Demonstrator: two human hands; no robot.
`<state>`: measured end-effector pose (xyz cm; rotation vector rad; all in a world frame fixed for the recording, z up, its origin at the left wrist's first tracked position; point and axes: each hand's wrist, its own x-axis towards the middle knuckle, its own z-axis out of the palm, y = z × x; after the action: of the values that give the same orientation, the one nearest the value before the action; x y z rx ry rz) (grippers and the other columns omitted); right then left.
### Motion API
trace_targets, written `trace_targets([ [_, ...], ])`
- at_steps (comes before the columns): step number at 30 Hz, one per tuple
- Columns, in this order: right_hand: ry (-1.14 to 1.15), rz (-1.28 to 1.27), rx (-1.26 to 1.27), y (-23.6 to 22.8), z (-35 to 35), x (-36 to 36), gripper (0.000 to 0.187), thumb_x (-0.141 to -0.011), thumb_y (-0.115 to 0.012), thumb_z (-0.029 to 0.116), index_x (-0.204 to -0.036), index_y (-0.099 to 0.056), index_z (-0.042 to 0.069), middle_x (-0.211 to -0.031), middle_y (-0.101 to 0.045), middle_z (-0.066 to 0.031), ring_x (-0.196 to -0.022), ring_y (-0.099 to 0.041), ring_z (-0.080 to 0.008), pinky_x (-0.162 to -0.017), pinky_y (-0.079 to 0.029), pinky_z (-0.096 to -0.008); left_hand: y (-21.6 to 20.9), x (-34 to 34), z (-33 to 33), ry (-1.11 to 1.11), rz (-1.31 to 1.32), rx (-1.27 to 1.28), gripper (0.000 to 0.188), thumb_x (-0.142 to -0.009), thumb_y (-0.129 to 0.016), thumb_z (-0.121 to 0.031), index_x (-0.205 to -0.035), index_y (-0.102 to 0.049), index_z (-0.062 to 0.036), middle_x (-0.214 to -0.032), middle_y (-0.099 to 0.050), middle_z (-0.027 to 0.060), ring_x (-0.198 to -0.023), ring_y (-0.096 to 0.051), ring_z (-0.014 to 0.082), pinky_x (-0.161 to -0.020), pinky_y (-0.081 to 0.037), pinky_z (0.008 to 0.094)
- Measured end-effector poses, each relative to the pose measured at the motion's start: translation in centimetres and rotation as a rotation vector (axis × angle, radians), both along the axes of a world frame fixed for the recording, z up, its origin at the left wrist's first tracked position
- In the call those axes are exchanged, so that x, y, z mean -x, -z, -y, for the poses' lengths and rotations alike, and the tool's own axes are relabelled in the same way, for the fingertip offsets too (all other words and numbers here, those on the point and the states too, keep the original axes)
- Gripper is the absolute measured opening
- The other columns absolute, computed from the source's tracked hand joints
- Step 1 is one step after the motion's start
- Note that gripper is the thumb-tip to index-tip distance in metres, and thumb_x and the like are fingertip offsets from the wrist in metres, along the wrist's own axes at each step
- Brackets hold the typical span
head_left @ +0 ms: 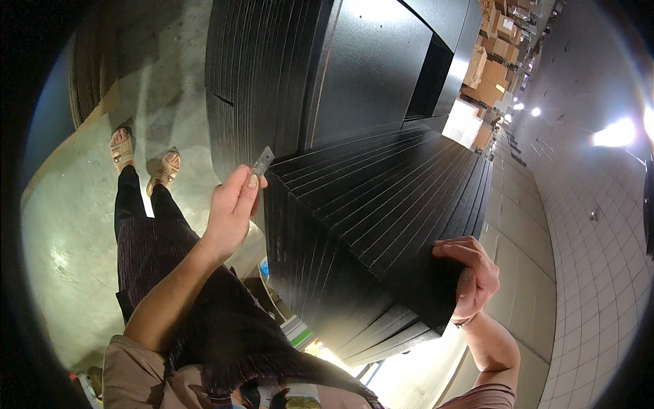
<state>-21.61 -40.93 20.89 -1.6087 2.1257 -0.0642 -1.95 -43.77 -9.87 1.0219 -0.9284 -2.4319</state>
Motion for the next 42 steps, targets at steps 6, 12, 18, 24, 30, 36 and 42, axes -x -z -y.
trace_targets([
  [6,-0.023,-0.001,0.004,-0.1,-0.1,-0.1,0.037,-0.091,-0.039,0.014,-0.094,-0.068,-0.007,-0.087,-0.071,-0.0201,-0.076,-0.068,-0.0254,-0.074,-0.054,-0.0324,-0.3,0.8,-2.0,-0.022,0.112,0.077,0.024,-0.102,-0.052,-0.019,-0.085,-0.057,-0.0022,-0.057,-0.051,0.0086,-0.049,-0.052,0.0190,-0.049,-0.041,0.0327],
  [12,0.017,0.026,0.112,0.5,-0.4,-0.3,0.032,-0.087,-0.044,0.012,-0.086,-0.067,-0.010,-0.081,-0.069,-0.0196,-0.070,-0.066,-0.0224,-0.065,-0.048,-0.0295,0.1,1.3,-2.5,-0.022,0.261,0.358,0.019,-0.100,-0.054,-0.016,-0.086,-0.057,-0.0033,-0.062,-0.049,0.0119,-0.053,-0.051,0.0250,-0.053,-0.042,0.0353],
  [18,0.138,-0.027,0.057,0.5,-0.4,-1.3,0.034,-0.088,-0.044,0.015,-0.087,-0.067,-0.009,-0.082,-0.070,-0.0172,-0.074,-0.066,-0.0202,-0.070,-0.049,-0.0275,0.6,1.1,-2.0,-0.165,0.355,0.726,0.007,-0.091,-0.063,-0.010,-0.091,-0.059,-0.0033,-0.079,-0.052,0.0164,-0.070,-0.054,0.0365,-0.062,-0.043,0.0425],
  [24,0.210,-0.033,0.075,0.4,-0.8,-1.7,0.031,-0.088,-0.044,0.012,-0.089,-0.068,-0.007,-0.083,-0.072,-0.0153,-0.076,-0.067,-0.0194,-0.072,-0.049,-0.0263,0.3,1.6,-2.2,-0.238,0.249,0.525,0.007,-0.086,-0.065,-0.007,-0.090,-0.060,-0.0041,-0.084,-0.059,0.0145,-0.076,-0.058,0.0384,-0.067,-0.046,0.0440],
  [30,0.213,0.010,0.091,0.8,-1.1,-2.1,0.030,-0.092,-0.043,0.011,-0.090,-0.068,-0.006,-0.084,-0.072,-0.0120,-0.078,-0.065,-0.0147,-0.073,-0.048,-0.0254,-0.9,0.9,-1.9,-0.319,0.018,0.119,0.007,-0.094,-0.056,-0.008,-0.091,-0.052,-0.0026,-0.073,-0.058,0.0068,-0.066,-0.056,0.0145,-0.064,-0.046,0.0312],
  [36,0.180,-0.004,0.126,0.8,-1.5,-1.5,0.027,-0.094,-0.046,0.010,-0.093,-0.068,-0.005,-0.081,-0.071,-0.0090,-0.074,-0.061,-0.0113,-0.070,-0.046,-0.0239,-5.3,0.6,-0.9,-0.273,-0.060,0.273,0.016,-0.083,-0.071,-0.011,-0.090,-0.059,-0.0022,-0.079,-0.053,-0.0004,-0.071,-0.048,0.0071,-0.066,-0.043,0.0244],
  [42,0.272,0.028,0.107,1.2,-1.3,-1.9,0.029,-0.094,-0.045,0.012,-0.092,-0.067,-0.007,-0.080,-0.071,-0.0098,-0.075,-0.063,-0.0120,-0.071,-0.047,-0.0243,-8.9,2.2,-0.7,-0.308,-0.239,0.472,0.020,-0.078,-0.076,-0.001,-0.097,-0.074,-0.0062,-0.088,-0.058,0.0028,-0.069,-0.050,0.0096,-0.062,-0.042,0.0232],
])
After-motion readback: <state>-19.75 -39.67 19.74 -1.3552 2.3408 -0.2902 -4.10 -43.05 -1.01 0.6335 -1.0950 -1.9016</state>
